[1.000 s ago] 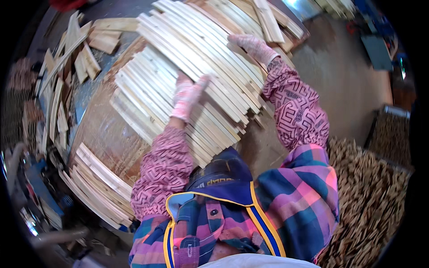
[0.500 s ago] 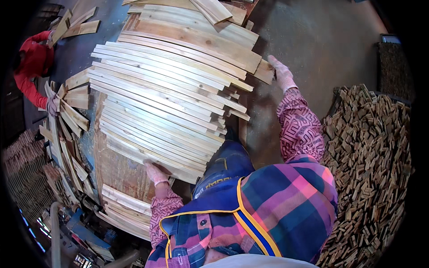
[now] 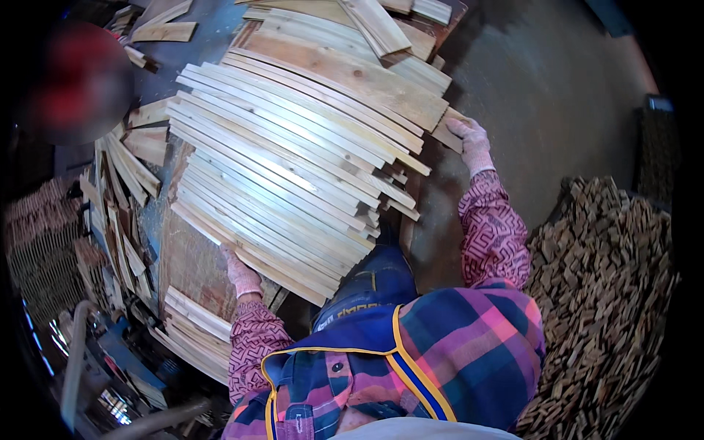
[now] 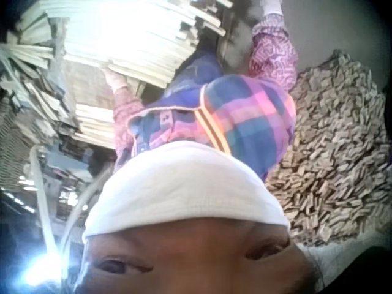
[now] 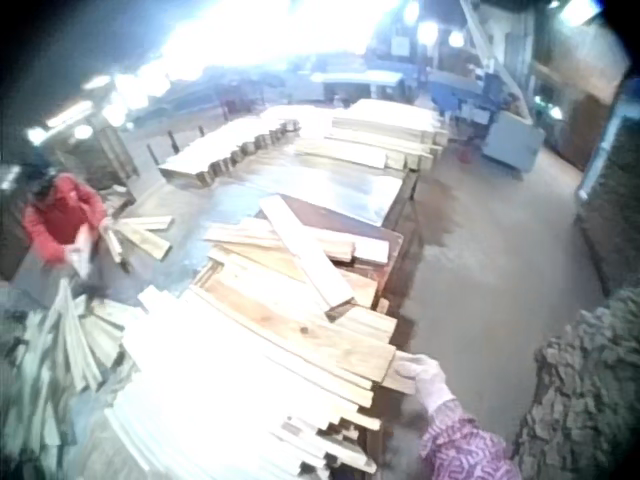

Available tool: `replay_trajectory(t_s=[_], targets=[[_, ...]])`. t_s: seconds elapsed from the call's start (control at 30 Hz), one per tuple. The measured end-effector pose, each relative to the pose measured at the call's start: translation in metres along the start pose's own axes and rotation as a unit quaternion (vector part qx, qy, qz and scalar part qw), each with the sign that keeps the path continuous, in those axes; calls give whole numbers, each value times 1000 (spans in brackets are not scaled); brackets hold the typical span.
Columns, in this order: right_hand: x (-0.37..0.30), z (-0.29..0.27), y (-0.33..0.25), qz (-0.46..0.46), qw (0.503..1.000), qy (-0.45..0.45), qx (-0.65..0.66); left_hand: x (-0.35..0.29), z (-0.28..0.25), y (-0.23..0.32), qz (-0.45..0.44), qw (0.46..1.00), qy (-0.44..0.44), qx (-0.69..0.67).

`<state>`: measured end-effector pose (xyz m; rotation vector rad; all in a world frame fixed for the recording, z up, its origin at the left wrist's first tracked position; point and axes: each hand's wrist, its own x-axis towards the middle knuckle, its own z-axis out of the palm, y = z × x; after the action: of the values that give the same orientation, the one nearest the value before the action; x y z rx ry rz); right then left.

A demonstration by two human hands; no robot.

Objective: The person sorts and stacks light-colored wooden planks on a workbench. They pick up individual planks from a disorganized pile, align them, and place them into a neat stack.

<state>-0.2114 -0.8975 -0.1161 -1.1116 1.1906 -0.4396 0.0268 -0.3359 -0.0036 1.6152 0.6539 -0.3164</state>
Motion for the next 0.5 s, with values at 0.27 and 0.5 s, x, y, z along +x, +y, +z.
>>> replay_trajectory(t_s=[0.27,0.5], targets=[[-27,45,-75,-282,957,19,-70,33,-7,-36,-52,997,59,-17],[-21,36,-55,-315,948,31,-31,26,-4,-29,-72,996,57,11]])
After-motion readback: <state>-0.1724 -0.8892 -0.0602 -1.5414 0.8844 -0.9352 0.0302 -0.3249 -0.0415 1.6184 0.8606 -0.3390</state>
